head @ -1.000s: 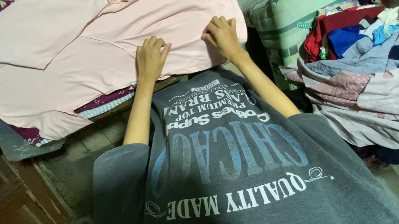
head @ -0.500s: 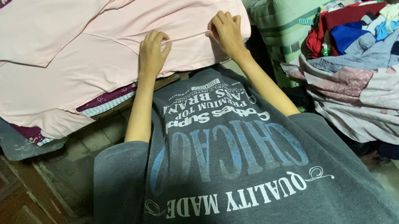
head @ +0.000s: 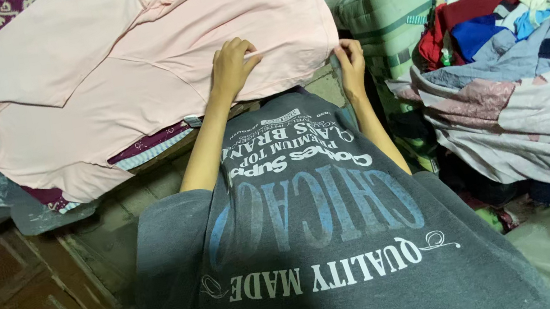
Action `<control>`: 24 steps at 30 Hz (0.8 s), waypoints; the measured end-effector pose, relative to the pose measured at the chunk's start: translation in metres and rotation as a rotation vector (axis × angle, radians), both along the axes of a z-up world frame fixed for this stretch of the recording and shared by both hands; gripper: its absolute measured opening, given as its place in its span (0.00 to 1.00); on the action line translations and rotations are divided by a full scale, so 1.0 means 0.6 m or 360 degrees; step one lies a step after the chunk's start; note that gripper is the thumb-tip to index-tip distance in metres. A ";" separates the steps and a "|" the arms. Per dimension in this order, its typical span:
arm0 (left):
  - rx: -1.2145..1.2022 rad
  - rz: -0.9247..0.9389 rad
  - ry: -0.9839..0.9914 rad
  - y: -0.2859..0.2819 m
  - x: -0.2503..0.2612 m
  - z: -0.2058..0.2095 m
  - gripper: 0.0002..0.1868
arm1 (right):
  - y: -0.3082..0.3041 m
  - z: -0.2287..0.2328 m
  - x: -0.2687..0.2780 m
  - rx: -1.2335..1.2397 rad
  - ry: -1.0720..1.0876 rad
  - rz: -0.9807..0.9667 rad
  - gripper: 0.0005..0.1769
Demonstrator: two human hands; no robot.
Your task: The person irons a light pink shirt laid out on a patterned cloth on the floor. They smooth the fabric with their hands, use an iron to press different sections, and fold the shirt neatly after ironing.
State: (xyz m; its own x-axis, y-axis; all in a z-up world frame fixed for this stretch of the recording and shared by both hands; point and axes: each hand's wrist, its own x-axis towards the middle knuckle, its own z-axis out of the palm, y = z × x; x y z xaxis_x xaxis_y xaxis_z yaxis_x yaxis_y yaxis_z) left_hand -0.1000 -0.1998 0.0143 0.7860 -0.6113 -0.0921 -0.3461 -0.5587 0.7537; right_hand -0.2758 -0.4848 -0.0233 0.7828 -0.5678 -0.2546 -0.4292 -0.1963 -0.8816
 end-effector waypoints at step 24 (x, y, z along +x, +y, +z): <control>0.0172 0.0119 0.0098 -0.027 -0.008 0.002 0.10 | 0.127 0.154 0.075 -0.0724 -0.0314 0.0908 0.13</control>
